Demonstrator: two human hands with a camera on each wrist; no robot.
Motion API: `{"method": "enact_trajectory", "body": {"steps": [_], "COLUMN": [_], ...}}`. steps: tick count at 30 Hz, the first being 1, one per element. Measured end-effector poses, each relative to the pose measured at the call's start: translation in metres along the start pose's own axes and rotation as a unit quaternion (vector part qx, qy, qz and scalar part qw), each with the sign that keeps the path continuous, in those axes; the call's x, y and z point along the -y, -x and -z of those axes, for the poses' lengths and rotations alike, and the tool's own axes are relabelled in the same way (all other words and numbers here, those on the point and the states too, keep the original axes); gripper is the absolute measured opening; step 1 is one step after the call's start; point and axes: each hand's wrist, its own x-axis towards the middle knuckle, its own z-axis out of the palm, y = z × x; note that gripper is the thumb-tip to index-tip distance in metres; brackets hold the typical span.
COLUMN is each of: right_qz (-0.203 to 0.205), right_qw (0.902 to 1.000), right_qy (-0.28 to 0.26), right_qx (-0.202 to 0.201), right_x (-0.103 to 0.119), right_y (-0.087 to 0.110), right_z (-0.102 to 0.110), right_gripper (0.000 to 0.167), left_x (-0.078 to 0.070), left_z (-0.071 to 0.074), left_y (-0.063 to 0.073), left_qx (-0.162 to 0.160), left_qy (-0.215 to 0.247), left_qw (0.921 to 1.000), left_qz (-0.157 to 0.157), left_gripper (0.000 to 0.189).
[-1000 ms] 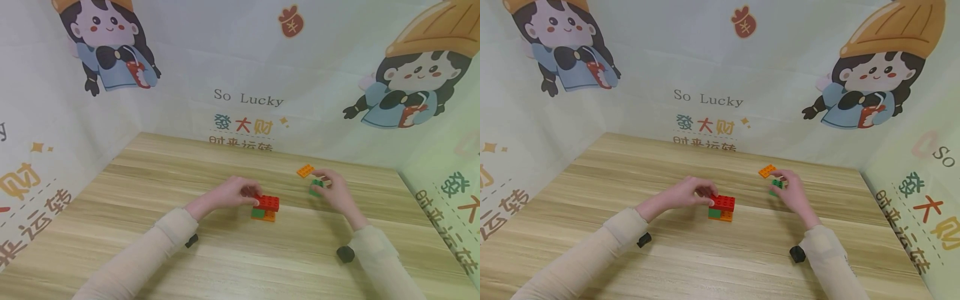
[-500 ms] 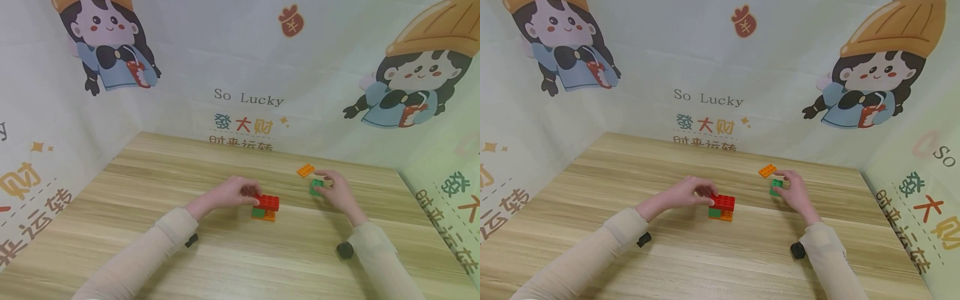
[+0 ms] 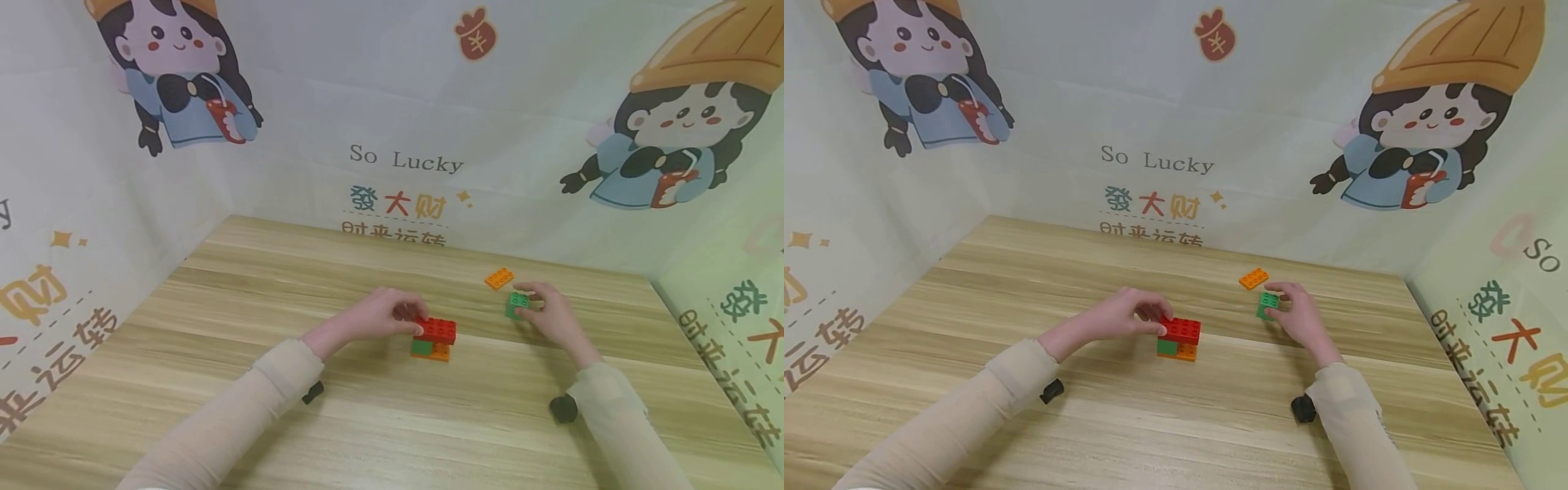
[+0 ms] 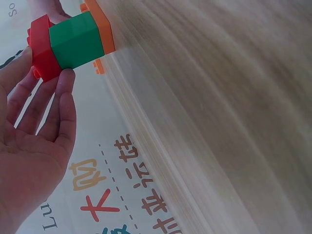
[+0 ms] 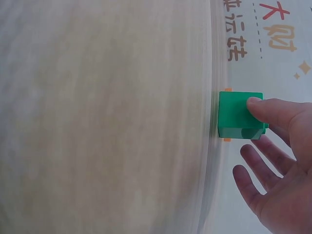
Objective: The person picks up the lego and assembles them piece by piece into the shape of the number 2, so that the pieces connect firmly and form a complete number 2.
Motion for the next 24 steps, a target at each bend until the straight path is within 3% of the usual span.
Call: {"method": "enact_trajectory", "body": {"steps": [24], "right_qz": [-0.022], "right_qw": [0.9984], "right_qy": [-0.039], "right_qx": [0.035], "right_x": [-0.0070], "right_y": [-0.0029], "right_z": [-0.0017], "right_gripper": [0.048], "left_x": [0.0011], "left_z": [0.0001], "left_y": [0.0008], "left_qx": [-0.004], "left_qy": [-0.008], "left_qw": [1.0000], "left_qz": [-0.001], "left_gripper": [0.021]}}
